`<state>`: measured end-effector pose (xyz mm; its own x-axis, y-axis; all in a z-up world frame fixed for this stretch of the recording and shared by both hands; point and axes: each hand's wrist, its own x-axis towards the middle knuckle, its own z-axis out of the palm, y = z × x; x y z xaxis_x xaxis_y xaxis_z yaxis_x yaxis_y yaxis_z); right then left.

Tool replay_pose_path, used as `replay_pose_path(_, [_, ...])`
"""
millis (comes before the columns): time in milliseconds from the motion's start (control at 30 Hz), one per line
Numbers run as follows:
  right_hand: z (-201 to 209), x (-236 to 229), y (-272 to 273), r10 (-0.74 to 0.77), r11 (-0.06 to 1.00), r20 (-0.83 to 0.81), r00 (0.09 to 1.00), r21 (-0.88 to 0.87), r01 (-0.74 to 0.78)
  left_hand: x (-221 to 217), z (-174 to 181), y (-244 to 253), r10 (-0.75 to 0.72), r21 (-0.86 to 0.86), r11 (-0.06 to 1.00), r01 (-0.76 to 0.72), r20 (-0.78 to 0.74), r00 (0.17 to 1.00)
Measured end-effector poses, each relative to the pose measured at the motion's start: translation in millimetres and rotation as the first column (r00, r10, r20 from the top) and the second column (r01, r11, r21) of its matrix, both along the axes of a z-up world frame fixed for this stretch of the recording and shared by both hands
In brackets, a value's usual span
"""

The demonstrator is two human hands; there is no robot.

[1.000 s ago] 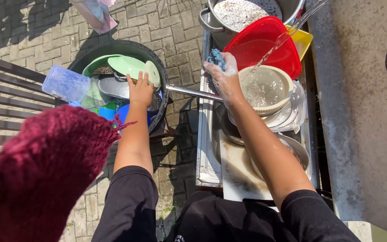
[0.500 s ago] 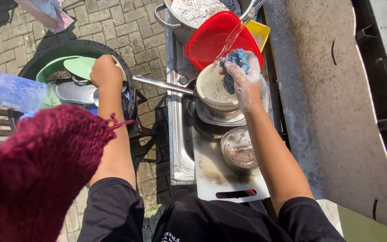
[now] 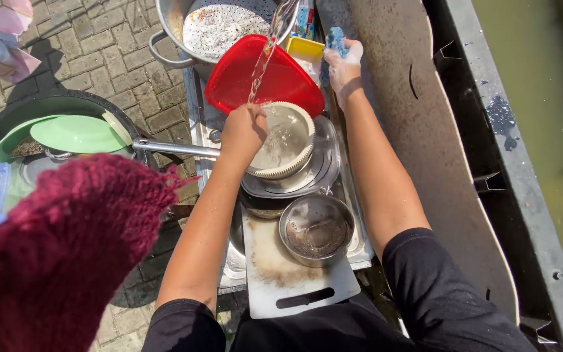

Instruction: Washing various dishes, bowls, and containers in an outdoor sink.

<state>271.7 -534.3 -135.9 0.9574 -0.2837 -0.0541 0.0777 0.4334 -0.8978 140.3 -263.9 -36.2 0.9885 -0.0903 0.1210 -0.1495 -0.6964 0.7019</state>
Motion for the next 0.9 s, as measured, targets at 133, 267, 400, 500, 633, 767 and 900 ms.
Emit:
replay_pose_path(133, [36,1,-2,0.024,0.5,0.194,0.981,-0.851,0.157,-9,-23,5,-0.037,0.074,0.997,0.036,0.011,0.999])
replay_pose_path(267, [6,31,8,0.436,0.167,0.15,0.887,-0.982,0.084,-37,-18,-10,-0.015,0.103,0.992,0.069,-0.455,0.89])
replay_pose_path(400, [-19,67,26,0.474,-0.181,-0.128,0.871,-0.982,-0.045,-57,18,-33,-0.056,0.066,0.991,0.115,-0.581,0.812])
replay_pose_path(500, [-13,76,38,0.401,-0.02,-0.082,0.912,-0.997,-0.081,-52,-43,-21,-0.148,0.027,0.984,0.178,-0.435,0.888])
replay_pose_path(633, [8,67,39,0.297,0.14,-0.069,0.952,-0.984,-0.114,-36,-14,-33,0.02,0.211,0.968,0.139,-0.612,0.79])
replay_pose_path(767, [32,38,28,0.13,0.452,-0.011,0.991,-0.889,-0.069,-47,-26,-36,-0.091,-0.003,0.996,0.094,-0.243,0.966])
replay_pose_path(900, [82,3,9,0.085,0.947,0.203,0.975,-0.32,-0.015,-76,-6,-56,-0.082,-0.231,0.969,0.083,0.015,0.997])
